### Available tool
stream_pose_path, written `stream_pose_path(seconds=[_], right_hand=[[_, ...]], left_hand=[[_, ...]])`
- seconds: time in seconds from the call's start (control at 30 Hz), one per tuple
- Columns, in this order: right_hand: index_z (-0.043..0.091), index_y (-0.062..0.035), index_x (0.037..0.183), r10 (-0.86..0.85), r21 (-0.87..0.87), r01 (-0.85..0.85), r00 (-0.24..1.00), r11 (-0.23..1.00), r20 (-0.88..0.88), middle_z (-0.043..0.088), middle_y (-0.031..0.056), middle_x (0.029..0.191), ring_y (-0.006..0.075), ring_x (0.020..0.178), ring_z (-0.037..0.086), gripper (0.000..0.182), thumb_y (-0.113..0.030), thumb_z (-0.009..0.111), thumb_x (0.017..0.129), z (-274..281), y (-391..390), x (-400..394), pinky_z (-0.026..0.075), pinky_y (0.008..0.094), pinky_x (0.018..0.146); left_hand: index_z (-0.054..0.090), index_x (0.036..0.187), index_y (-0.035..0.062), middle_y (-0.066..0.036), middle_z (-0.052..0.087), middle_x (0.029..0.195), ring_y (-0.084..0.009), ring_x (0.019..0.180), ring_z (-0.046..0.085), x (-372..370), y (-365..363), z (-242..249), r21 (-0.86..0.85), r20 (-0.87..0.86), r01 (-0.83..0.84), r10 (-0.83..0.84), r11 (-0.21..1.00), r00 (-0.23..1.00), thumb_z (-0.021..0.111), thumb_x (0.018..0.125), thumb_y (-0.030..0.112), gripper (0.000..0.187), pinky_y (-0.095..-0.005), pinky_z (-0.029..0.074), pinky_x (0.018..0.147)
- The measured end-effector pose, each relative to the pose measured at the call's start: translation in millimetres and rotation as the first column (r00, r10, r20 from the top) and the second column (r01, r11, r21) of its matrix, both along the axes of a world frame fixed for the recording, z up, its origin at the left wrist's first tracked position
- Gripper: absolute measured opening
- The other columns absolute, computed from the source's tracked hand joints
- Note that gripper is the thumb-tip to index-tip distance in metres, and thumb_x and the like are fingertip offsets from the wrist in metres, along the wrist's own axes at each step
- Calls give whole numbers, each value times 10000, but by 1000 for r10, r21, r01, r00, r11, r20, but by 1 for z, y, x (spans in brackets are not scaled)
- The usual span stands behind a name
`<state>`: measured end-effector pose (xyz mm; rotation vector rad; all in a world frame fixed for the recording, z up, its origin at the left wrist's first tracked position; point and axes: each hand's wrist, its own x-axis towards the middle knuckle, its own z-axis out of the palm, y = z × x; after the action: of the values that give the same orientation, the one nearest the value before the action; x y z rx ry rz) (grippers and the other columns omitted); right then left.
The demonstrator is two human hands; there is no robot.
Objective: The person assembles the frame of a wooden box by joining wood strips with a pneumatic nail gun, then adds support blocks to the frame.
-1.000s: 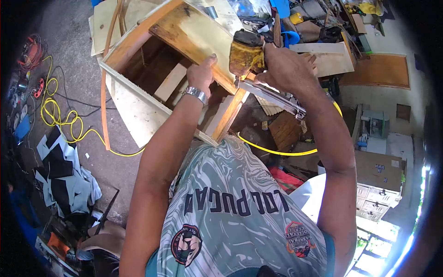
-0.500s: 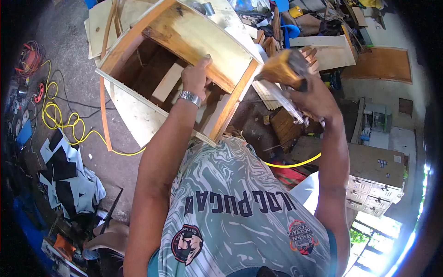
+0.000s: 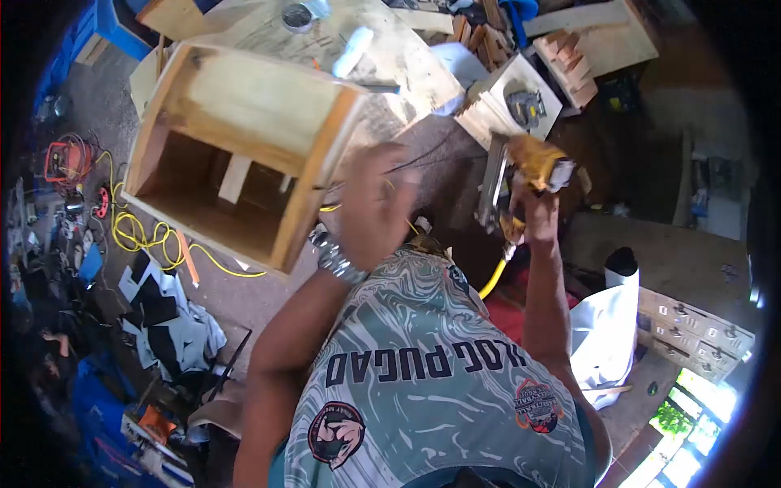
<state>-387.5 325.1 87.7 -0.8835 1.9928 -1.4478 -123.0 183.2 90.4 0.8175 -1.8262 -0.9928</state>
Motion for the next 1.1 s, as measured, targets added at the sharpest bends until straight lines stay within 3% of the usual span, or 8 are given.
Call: stream_pose_path(seconds=[0.1,0.2,0.37,0.57,0.87,0.93,0.97,1.1], right_hand=[[573,-32,1016,-16,-222,118,910,968,414,565,47,740,156,632,534,195,-216,608,962,-2,5,-54,446,317,582],[533,-82,1016,143,-364,267,598,892,789,461,20,744,160,697,461,332,-409,576,980,-3,25,-101,427,349,666],[508,-69,1245,257,-394,423,346,816,902,450,-28,724,123,668,444,461,-448,546,985,-24,58,-167,452,329,662],[530,-142,1048,62,-116,519,119,847,991,437,-50,668,112,610,467,388,-512,587,946,-70,33,-195,450,316,599],[526,-173,1057,-52,-84,420,302,904,952,412,-45,704,116,634,447,387,-496,665,894,-110,-110,-245,453,313,612],[534,-171,1040,69,-177,307,332,935,941,438,-46,717,118,650,472,351,-473,655,908,-120,-168,-270,462,313,626],[542,-176,1086,-59,-66,277,420,959,906,438,-43,717,122,650,471,378,-481,663,899,-123,-195,-279,474,330,637],[572,-144,1161,-1,-16,54,302,998,953,468,-42,711,122,633,477,450,-481,683,884,-168,-290,-303,453,304,623]], left_hand=[[470,1325,7,-261,518,1316,-417,1157,541,-121,40,-27,-76,184,143,-127,987,975,633,908,199,488,-477,436,988],[404,1388,19,-292,486,1344,-452,1196,508,-212,66,-42,75,198,280,-290,957,936,603,910,194,547,-503,414,1020],[427,1420,96,-324,353,1430,-493,1236,459,-262,73,-14,-124,530,538,-403,833,746,625,862,156,595,-525,434,1013],[530,1367,168,-291,307,1478,-464,1238,474,-294,41,-35,53,675,637,-498,769,545,691,818,196,573,-504,458,1007],[583,1301,181,-264,413,1425,-446,1214,484,-333,-60,-121,-91,613,340,-217,936,760,691,834,200,480,-511,429,1010],[461,1396,113,-261,411,1431,-458,1228,463,-341,-103,-136,28,508,266,-243,963,826,674,851,246,600,-520,403,1028],[422,1422,96,-264,388,1449,-453,1253,442,-337,-114,-152,121,482,203,-236,972,844,647,871,263,618,-523,382,1048],[350,1434,-7,-287,349,1471,-478,1298,391,-317,-145,-172,332,485,-1,-170,943,858,620,892,340,698,-533,336,1086]])
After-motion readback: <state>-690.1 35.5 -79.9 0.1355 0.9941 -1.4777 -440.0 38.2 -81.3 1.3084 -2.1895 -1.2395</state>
